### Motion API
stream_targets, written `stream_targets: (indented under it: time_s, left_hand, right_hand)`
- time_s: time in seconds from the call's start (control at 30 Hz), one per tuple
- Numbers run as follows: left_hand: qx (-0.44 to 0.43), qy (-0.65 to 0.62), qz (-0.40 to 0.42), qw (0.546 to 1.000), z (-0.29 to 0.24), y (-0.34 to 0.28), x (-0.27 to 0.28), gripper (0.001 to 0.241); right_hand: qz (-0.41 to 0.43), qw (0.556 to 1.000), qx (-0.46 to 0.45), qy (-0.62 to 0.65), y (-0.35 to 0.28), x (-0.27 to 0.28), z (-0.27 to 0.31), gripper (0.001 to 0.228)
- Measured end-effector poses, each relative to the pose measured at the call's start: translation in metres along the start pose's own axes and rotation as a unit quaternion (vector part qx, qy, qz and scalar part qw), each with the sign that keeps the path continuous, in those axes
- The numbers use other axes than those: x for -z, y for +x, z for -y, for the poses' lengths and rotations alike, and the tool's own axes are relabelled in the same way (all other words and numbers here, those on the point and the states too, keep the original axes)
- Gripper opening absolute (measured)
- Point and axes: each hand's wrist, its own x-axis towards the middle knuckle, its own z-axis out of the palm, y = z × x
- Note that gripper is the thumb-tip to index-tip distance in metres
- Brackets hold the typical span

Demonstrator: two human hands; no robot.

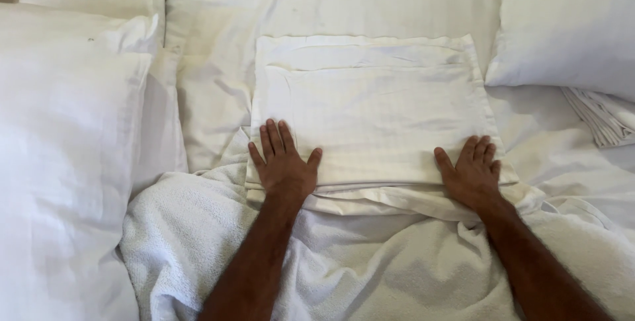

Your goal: The person folds a white bed sheet on a bed. They smooth the sheet, fold it in half lengthwise, then fold it in half again, and finally fold it into a smaller rectangle.

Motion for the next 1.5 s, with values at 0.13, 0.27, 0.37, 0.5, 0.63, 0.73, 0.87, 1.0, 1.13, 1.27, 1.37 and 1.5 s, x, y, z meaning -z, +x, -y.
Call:
stream_targets:
  time_s: [0.13, 0.27, 0.37, 0.5, 0.63, 0.73, 0.87, 1.0, 1.13, 1.27, 1.37, 1.5]
  left_hand:
    - [-0.049, 0.009, -0.031, 0.998, -0.017, 0.013, -0.013, 0.095]
    - [-0.224, -0.013, -0.07, 0.972, -0.049, 0.004, -0.027, 0.085]
    - [-0.305, 0.006, -0.053, 0.951, -0.054, -0.009, -0.043, 0.08]
    - [-0.343, 0.011, -0.039, 0.938, -0.053, -0.019, -0.046, 0.078]
    - [-0.318, 0.009, -0.007, 0.948, -0.045, -0.021, -0.038, 0.081]
    - [-0.293, -0.011, 0.005, 0.956, -0.038, -0.02, -0.04, 0.086]
    - [-0.256, -0.036, 0.007, 0.966, -0.034, -0.019, -0.041, 0.087]
    - [-0.243, -0.057, -0.014, 0.968, -0.043, -0.024, -0.033, 0.082]
    - [-0.293, -0.063, -0.052, 0.953, -0.056, -0.008, -0.041, 0.067]
    - [-0.341, -0.035, -0.046, 0.938, -0.055, 0.004, -0.04, 0.057]
    - [-0.329, -0.007, -0.03, 0.944, -0.05, 0.007, -0.041, 0.061]
    - [-0.275, 0.001, 0.005, 0.962, -0.048, 0.005, -0.031, 0.073]
  right_hand:
    - [-0.057, 0.996, 0.064, -0.015, -0.001, 0.0, 0.016, 0.096]
    - [-0.076, 0.948, 0.306, -0.039, -0.01, -0.007, 0.044, 0.081]
    - [-0.052, 0.907, 0.414, -0.064, -0.02, -0.015, 0.057, 0.074]
    - [-0.032, 0.894, 0.437, -0.093, -0.032, -0.017, 0.051, 0.072]
    - [-0.024, 0.911, 0.401, -0.093, -0.035, -0.02, 0.044, 0.075]
    - [-0.018, 0.928, 0.363, -0.082, -0.039, -0.019, 0.042, 0.078]
    - [-0.003, 0.946, 0.319, -0.058, -0.033, -0.02, 0.038, 0.082]
    - [-0.017, 0.959, 0.282, 0.006, -0.028, -0.018, 0.04, 0.076]
    - [-0.051, 0.952, 0.298, 0.053, -0.029, -0.006, 0.059, 0.063]
    - [-0.072, 0.913, 0.4, -0.008, -0.016, -0.018, 0.062, 0.06]
    - [-0.058, 0.904, 0.42, -0.047, -0.018, -0.019, 0.066, 0.068]
    - [-0.024, 0.931, 0.36, -0.05, -0.022, -0.016, 0.065, 0.081]
